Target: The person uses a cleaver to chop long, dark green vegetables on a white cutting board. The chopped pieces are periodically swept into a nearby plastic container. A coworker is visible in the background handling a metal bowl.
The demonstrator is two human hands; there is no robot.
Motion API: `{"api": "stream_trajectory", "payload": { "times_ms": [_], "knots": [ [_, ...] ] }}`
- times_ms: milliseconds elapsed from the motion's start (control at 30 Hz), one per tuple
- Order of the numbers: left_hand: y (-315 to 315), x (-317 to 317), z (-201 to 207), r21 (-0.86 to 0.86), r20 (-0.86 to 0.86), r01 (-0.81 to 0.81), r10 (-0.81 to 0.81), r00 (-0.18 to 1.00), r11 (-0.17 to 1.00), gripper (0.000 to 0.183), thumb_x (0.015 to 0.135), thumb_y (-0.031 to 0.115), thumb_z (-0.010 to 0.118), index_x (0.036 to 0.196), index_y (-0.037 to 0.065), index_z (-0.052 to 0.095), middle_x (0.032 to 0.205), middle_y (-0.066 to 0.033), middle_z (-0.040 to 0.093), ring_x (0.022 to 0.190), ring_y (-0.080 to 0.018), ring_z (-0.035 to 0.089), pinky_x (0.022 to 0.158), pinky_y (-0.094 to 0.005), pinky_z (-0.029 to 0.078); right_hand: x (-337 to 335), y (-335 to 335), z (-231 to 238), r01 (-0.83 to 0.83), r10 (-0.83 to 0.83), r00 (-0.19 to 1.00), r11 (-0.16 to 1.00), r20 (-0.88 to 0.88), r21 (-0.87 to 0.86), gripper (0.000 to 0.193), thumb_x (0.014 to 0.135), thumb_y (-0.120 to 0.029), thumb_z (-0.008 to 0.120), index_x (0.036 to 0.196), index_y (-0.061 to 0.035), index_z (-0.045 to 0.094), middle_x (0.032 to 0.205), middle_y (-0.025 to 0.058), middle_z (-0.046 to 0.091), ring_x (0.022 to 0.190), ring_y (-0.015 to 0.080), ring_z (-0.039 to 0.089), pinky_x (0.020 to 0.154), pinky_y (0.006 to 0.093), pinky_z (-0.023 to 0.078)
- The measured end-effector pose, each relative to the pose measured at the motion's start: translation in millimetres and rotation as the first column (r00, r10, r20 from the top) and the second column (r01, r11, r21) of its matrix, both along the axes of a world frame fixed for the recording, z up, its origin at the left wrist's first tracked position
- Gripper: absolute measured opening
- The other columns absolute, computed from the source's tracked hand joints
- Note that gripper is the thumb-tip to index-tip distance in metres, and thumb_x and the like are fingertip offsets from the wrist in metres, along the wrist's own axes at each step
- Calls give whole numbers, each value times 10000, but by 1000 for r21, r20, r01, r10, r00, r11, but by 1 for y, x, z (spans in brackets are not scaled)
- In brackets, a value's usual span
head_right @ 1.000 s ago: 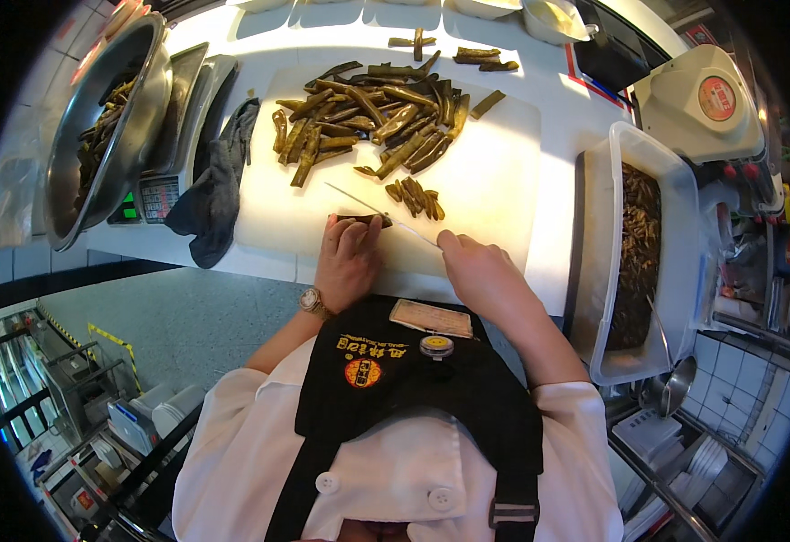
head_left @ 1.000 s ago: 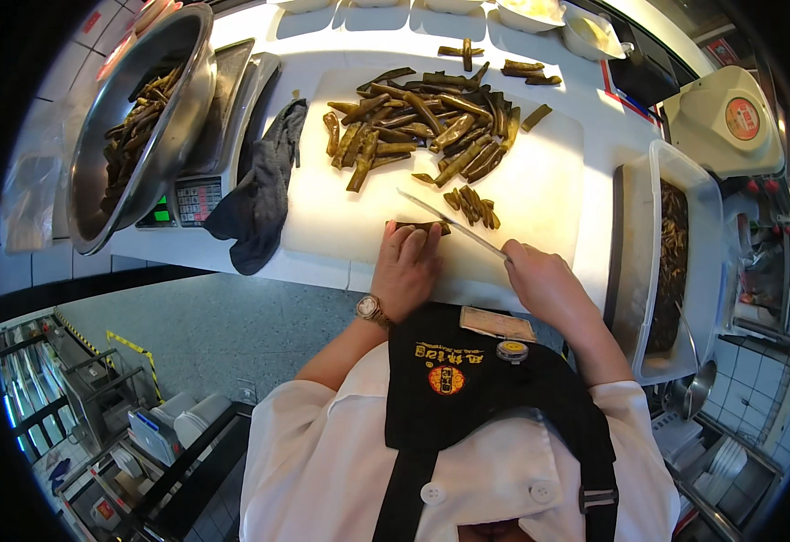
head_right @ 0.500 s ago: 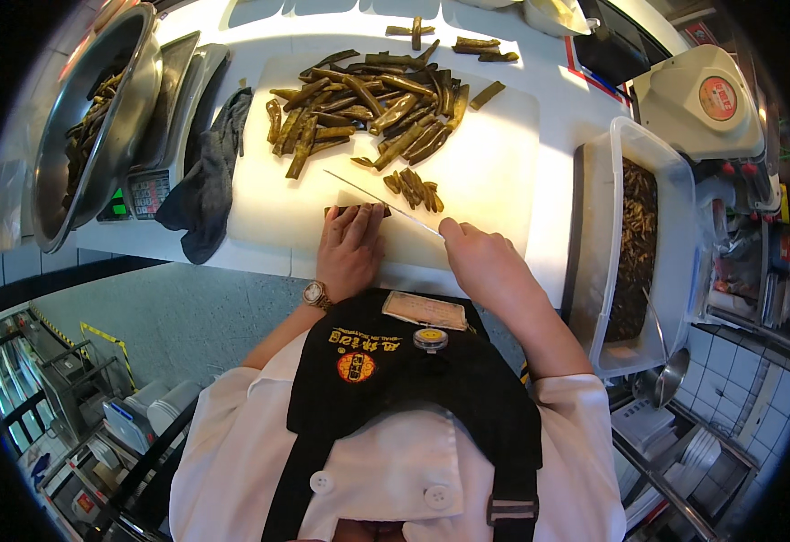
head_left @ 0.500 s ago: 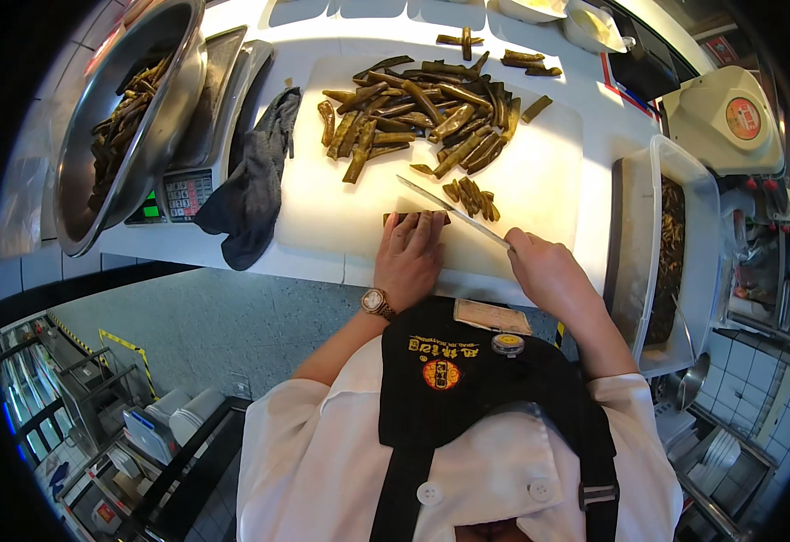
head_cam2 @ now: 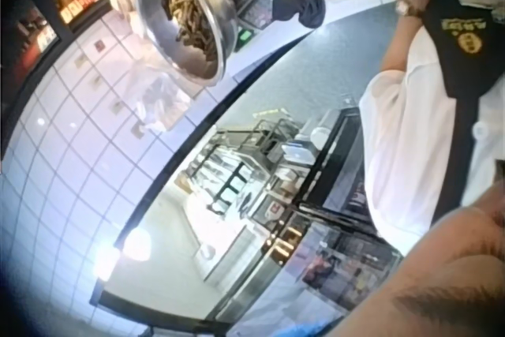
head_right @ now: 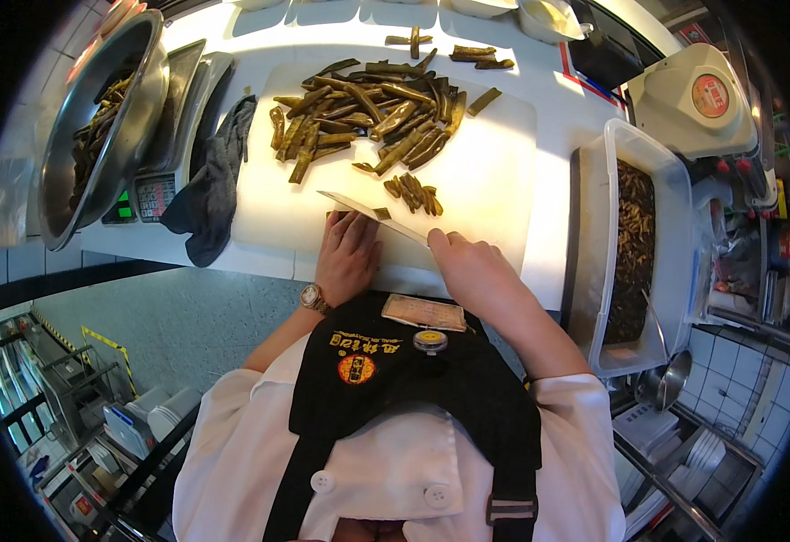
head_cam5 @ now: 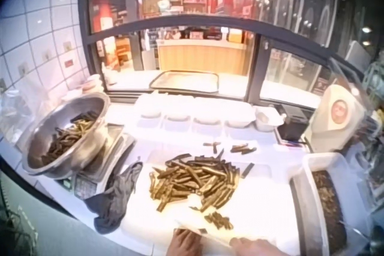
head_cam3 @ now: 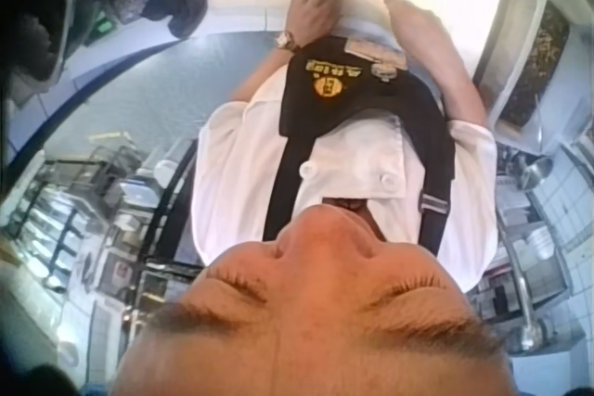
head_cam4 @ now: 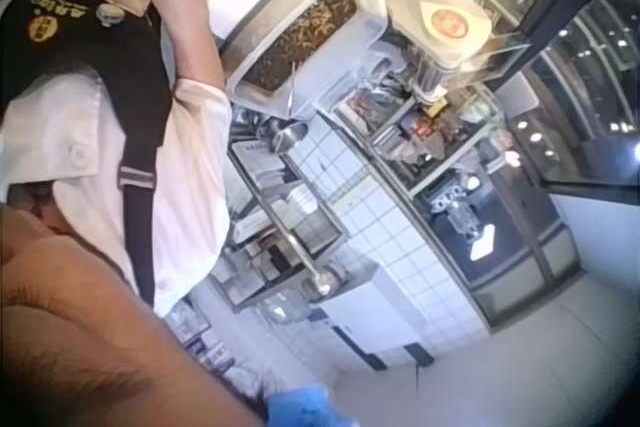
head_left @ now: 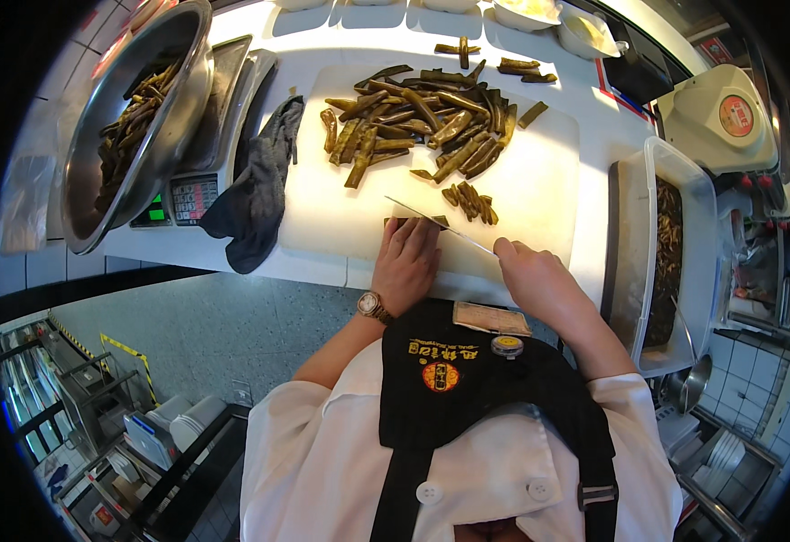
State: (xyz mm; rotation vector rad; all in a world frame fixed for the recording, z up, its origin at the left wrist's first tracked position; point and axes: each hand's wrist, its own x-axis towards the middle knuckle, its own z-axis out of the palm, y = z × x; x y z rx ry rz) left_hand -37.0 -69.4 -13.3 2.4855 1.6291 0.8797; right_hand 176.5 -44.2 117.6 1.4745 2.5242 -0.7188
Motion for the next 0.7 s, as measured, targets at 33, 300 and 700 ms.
{"api": "stream_trajectory", "payload": {
  "times_ms": [33, 300, 700],
  "knots": [
    [0, 0, 0, 3, -4, -4, 4, 1000, 1000, 417, 867, 196, 610, 1245, 24, 576, 1282, -115, 528, 1194, -281, 494, 1080, -494, 344, -2, 1, 1, -12, 12, 1000, 1000, 18, -6, 125, 840, 2, 486, 963, 11, 466, 845, 218, 614, 747, 423, 640, 677, 491, 520],
    [-1, -1, 4, -1, 32, 15, -15, 999, 1000, 400, 848, 173, 616, 1210, 5, 592, 1236, -125, 529, 1188, -297, 480, 1078, -486, 354, -16, 10, -30, 64, -63, 994, 998, -85, 9, 103, 861, -24, 481, 952, 13, 451, 840, 239, 622, 729, 435, 633, 660, 495, 519],
    [0, -6, 8, -30, 111, 49, -45, 993, 998, 422, 827, 112, 613, 1231, -8, 579, 1248, -151, 522, 1184, -321, 478, 1076, -477, 367, -14, 7, -6, -25, 25, 1000, 999, -4, -36, 151, 819, 12, 500, 963, 26, 456, 819, 233, 619, 735, 438, 639, 650, 500, 520]
  ]
}}
